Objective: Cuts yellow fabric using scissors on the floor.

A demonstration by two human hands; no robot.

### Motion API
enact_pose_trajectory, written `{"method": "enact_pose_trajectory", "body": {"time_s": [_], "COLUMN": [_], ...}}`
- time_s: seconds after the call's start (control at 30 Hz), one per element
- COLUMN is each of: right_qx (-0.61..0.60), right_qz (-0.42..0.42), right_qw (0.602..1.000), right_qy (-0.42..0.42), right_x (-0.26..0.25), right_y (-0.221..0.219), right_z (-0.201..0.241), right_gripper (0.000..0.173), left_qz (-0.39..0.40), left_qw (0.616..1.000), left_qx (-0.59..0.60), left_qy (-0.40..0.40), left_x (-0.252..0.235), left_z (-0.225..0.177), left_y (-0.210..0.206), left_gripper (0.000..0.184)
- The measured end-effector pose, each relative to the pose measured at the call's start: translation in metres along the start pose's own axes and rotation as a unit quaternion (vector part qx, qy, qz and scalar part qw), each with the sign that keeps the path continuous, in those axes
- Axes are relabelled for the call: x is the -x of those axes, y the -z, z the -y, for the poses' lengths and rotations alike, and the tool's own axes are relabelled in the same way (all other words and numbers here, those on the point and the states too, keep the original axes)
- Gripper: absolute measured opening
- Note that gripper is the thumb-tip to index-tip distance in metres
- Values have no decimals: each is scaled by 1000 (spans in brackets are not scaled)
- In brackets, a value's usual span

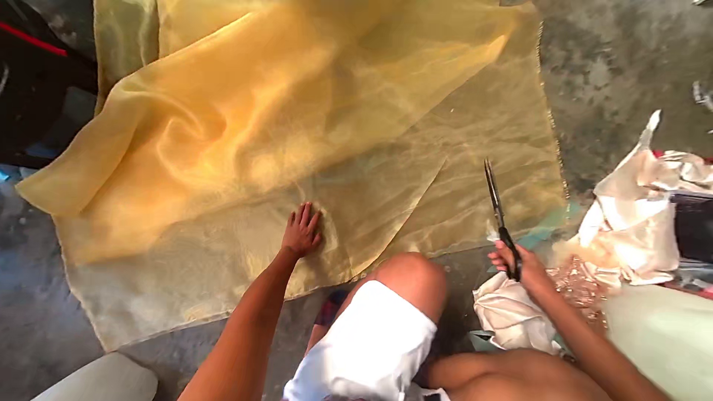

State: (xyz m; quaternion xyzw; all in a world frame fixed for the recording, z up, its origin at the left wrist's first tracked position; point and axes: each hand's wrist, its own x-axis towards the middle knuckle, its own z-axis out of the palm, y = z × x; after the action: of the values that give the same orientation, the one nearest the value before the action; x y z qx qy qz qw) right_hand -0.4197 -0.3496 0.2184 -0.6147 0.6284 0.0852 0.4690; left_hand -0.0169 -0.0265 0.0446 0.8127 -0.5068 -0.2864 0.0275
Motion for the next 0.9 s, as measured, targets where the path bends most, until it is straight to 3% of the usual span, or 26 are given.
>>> {"method": "enact_pose_trajectory", "body": {"time_s": [0.1,0.23,0.33,0.47,0.6,0.73,0.9], "right_qx": [-12,-47,-83,-38,-29,-69,-225], "right_qz": [-72,-139,-177,-212,-206,-163,15], "right_qw": [996,988,979,975,978,984,974], "right_qy": [60,58,55,49,8,-15,7], "right_x": [-30,-78,-116,-128,-136,-123,-46], "right_y": [-35,-83,-103,-89,-53,-36,-82], "right_z": [-17,-7,-22,-48,-61,-51,-56], "right_gripper": [57,66,80,84,83,75,48], "left_qz": [47,89,141,177,152,100,44], "left_qw": [997,994,987,984,987,994,999], "left_qx": [-22,-68,-70,2,7,-21,20], "left_qy": [64,-9,-24,16,47,29,11], "left_x": [-19,-88,-136,-161,-142,-128,-134], "left_z": [-37,-99,-159,-222,-252,-250,-236], "left_y": [36,117,145,95,25,-4,3], "left_gripper": [56,52,53,73,99,76,40]}}
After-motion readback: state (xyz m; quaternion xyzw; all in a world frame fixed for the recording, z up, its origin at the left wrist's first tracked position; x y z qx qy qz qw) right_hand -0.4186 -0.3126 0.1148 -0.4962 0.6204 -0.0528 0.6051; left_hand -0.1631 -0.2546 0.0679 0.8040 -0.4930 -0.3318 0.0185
